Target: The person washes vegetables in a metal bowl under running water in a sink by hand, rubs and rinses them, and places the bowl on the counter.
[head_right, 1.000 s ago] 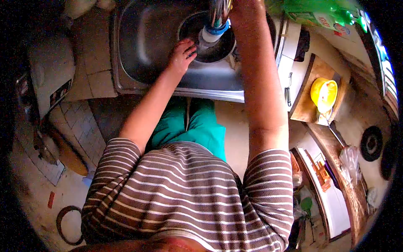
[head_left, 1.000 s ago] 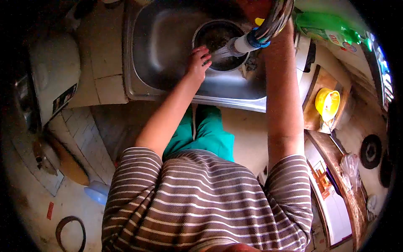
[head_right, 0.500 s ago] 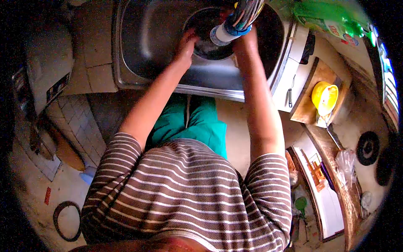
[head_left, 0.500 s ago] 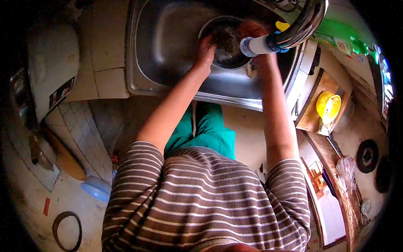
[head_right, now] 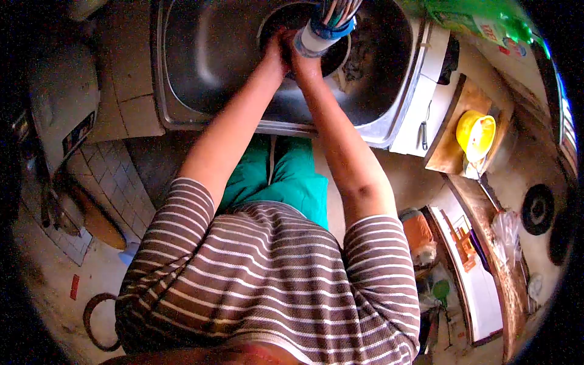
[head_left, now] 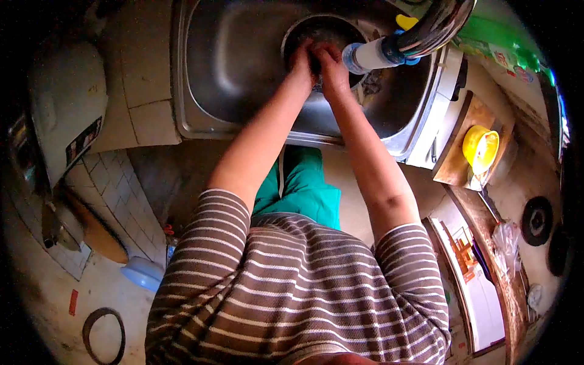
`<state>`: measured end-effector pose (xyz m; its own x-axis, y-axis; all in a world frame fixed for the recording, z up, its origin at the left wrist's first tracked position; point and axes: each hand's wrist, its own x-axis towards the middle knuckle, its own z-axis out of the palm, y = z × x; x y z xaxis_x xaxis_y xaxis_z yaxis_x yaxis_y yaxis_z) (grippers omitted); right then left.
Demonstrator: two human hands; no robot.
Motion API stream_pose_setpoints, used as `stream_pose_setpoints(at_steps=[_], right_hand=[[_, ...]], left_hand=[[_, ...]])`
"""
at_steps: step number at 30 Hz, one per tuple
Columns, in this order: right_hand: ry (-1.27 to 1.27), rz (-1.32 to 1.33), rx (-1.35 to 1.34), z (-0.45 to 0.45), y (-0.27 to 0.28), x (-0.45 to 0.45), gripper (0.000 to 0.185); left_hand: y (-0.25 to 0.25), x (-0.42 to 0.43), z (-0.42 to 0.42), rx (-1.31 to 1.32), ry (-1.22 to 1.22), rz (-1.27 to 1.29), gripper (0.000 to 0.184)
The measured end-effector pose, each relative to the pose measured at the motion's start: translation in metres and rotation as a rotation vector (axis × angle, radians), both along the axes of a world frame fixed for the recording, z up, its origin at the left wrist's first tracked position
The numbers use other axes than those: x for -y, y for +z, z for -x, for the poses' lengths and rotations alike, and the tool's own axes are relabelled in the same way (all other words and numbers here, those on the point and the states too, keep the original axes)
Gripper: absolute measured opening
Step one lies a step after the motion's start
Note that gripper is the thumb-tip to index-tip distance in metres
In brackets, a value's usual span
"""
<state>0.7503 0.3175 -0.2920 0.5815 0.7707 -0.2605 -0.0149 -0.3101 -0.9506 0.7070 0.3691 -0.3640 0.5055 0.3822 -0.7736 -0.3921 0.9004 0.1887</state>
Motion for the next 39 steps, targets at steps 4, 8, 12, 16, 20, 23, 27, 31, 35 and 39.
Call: stream_pose_setpoints(at_steps=[4,8,12,16,20,23,27,31,35,39], right_hand=[[0.125,-0.131,0.287,0.002,0.001,0.000,0.026],[0.161,0.071,0.450,-0.026,-0.030,-0.002,0.030],[0.182,-0.039,0.326,0.007,-0.002,0.014,0.042],[0.172,0.077,0.329,0.002,-0.008,0.005,0.045],[0.151,0.146,0.161,-0.021,-0.016,0.002,0.045],[0.113,-0.074,0.198,0.011,-0.005,0.015,0.043],[0.147,-0.090,0.245,0.010,-0.001,0.011,0.043],[0.186,-0.050,0.565,-0.029,-0.052,0.006,0.037],[0.051,0.052,0.537,-0.054,-0.058,0.012,0.031],[0.364,0.019,0.871,-0.026,-0.052,0.021,0.036]], left_hand=[[0.014,0.019,-0.001,0.036,-0.017,-0.039,0.033],[0.034,0.028,-0.003,0.113,-0.027,0.053,0.039],[0.008,0.022,0.009,0.281,0.046,0.024,0.049],[0.009,0.034,0.011,0.571,0.292,0.336,0.046],[0.055,0.034,0.000,-0.001,-0.014,-0.029,0.045],[0.038,0.018,0.011,0.072,-0.049,0.004,0.042],[0.034,0.024,0.013,-0.045,-0.013,-0.080,0.039],[0.039,0.023,0.014,-0.065,0.011,-0.145,0.037],[0.059,0.018,0.022,-0.260,0.010,-0.241,0.041],[0.041,0.016,0.023,-0.268,0.050,-0.191,0.040]])
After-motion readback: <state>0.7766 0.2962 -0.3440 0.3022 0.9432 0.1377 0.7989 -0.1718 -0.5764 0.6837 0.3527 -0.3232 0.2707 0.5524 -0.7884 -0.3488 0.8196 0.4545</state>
